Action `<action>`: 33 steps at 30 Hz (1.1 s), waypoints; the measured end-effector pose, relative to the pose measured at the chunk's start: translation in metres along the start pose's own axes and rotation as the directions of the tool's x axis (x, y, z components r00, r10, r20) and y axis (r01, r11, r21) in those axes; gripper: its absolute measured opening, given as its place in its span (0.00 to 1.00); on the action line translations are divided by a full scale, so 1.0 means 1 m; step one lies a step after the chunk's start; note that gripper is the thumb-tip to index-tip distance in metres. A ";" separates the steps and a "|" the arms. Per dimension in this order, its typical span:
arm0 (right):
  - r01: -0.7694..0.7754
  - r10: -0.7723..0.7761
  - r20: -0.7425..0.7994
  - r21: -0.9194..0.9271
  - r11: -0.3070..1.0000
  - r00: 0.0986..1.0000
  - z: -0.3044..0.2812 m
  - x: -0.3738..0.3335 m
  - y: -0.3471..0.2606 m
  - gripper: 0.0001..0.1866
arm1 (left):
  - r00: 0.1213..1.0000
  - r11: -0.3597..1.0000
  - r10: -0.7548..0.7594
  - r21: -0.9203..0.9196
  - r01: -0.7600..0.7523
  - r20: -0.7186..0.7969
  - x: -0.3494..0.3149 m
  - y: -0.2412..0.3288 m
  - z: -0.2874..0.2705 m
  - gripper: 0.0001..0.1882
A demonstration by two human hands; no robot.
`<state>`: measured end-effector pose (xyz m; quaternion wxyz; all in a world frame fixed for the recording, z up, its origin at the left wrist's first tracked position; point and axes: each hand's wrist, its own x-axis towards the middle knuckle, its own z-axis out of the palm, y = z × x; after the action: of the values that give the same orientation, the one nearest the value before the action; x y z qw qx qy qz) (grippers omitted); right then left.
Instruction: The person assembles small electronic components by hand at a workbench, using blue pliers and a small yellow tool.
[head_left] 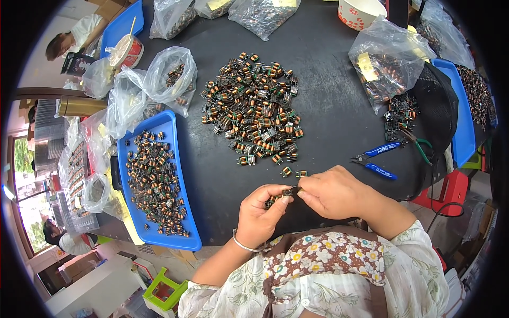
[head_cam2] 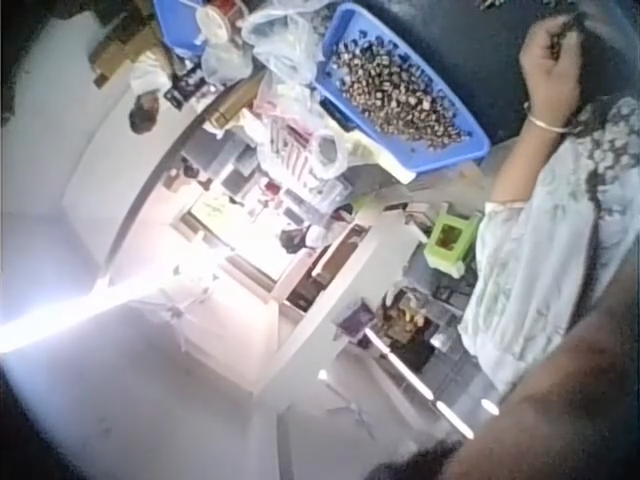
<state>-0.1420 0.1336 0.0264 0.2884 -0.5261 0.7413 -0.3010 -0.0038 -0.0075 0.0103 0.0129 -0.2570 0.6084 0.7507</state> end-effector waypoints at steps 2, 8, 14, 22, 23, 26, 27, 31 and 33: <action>-0.010 0.008 0.051 0.041 0.999 0.999 -0.001 0.002 0.005 0.09 | 1.000 1.000 0.004 0.005 -0.004 0.012 -0.001 0.000 -0.001 0.08; -0.323 0.194 0.275 0.577 0.750 0.942 -0.003 0.008 0.010 0.07 | 0.999 0.999 -0.050 -0.019 0.050 0.019 -0.001 0.008 -0.003 0.07; 0.057 -0.049 -0.321 0.014 0.998 0.946 0.018 0.015 0.012 0.10 | 0.985 0.975 -0.166 -0.144 0.171 0.049 -0.002 0.006 -0.009 0.08; -0.053 0.081 -0.231 0.123 0.991 0.970 0.010 0.015 -0.002 0.08 | 0.982 0.964 -0.190 -0.183 0.191 0.021 -0.004 0.008 -0.011 0.06; -0.050 0.077 -0.228 0.123 0.991 0.971 0.012 0.014 -0.001 0.08 | 0.982 0.964 -0.190 -0.185 0.190 0.017 -0.005 0.008 -0.012 0.06; 0.084 -0.045 -0.237 0.160 0.984 0.971 0.013 0.012 0.002 0.07 | 0.981 0.976 -0.193 -0.099 0.195 0.030 -0.004 0.010 -0.012 0.06; 0.097 -0.063 -0.208 0.159 0.983 0.976 0.013 0.012 0.001 0.07 | 0.984 0.979 -0.173 -0.098 0.177 0.046 -0.004 0.010 -0.011 0.06; 0.115 -0.099 -0.139 0.105 0.988 0.985 0.011 0.011 0.002 0.04 | 0.983 0.981 -0.164 -0.095 0.171 0.078 -0.003 0.011 -0.010 0.07; 0.111 -0.099 -0.130 0.091 0.990 0.987 0.010 0.009 0.004 0.04 | 0.983 0.981 -0.161 -0.095 0.170 0.090 -0.003 0.009 -0.009 0.07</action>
<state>-0.1392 0.1242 0.0161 0.2508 -0.5297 0.7134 -0.3842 -0.0012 -0.0178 0.0188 0.0870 -0.2761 0.5448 0.7870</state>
